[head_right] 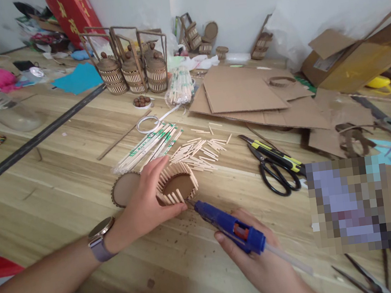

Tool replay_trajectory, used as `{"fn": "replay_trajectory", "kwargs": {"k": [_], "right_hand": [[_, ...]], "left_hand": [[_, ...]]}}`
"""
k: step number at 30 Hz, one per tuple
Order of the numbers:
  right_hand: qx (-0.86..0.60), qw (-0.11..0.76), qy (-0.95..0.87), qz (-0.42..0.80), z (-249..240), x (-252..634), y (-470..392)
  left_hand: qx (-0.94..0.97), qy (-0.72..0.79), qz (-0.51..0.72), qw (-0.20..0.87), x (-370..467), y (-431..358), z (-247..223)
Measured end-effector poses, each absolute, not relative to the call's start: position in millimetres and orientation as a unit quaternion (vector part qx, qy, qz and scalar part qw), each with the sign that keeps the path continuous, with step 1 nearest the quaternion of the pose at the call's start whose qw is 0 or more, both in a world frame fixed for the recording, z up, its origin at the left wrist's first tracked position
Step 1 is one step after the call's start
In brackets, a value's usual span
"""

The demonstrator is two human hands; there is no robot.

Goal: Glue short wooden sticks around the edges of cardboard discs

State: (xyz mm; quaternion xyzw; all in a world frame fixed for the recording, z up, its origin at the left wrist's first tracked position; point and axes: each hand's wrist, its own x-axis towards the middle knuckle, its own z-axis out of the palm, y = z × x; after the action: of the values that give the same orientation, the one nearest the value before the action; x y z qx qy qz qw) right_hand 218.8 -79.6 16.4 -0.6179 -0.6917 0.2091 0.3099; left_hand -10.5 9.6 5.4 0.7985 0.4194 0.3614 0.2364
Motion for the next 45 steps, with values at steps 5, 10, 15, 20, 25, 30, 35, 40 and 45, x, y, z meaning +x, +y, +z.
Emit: {"fn": "replay_trajectory", "kwargs": {"k": [5, 10, 15, 20, 25, 30, 35, 40, 45], "right_hand": [[-0.617, 0.321, -0.689, 0.203, 17.7, 217.5, -78.5], [-0.612, 0.32, -0.694, 0.205, 18.0, 216.9, -77.4], [-0.613, 0.313, -0.696, 0.204, 17.9, 217.2, -77.8], [-0.618, 0.299, -0.699, 0.201, 14.9, 219.4, -80.7], [-0.607, 0.3, -0.705, 0.212, 11.7, 221.1, -83.4], [-0.587, 0.31, -0.716, 0.214, 9.2, 220.5, -84.3], [-0.598, 0.302, -0.712, 0.211, 9.8, 219.4, -83.3], [-0.605, 0.316, -0.697, 0.221, 12.4, 218.8, -82.3], [-0.689, 0.333, -0.559, 0.318, 13.1, 223.8, -88.2]], "left_hand": [[0.8, 0.421, 0.357, 0.237, -10.4, 9.8, 6.2], [0.801, 0.42, 0.357, 0.231, -10.3, 9.8, 5.3], [0.801, 0.421, 0.357, 0.233, -9.9, 9.6, 5.7], [0.802, 0.419, 0.359, 0.229, -10.2, 10.2, 5.0], [0.801, 0.417, 0.361, 0.233, -10.6, 10.5, 2.2], [0.804, 0.418, 0.355, 0.229, -10.6, 9.2, 1.8], [0.811, 0.417, 0.342, 0.225, -9.7, 7.1, 2.1], [0.81, 0.423, 0.323, 0.244, -8.4, 4.3, 2.4], [0.812, 0.42, 0.326, 0.24, -8.5, 4.0, 1.9]]}}
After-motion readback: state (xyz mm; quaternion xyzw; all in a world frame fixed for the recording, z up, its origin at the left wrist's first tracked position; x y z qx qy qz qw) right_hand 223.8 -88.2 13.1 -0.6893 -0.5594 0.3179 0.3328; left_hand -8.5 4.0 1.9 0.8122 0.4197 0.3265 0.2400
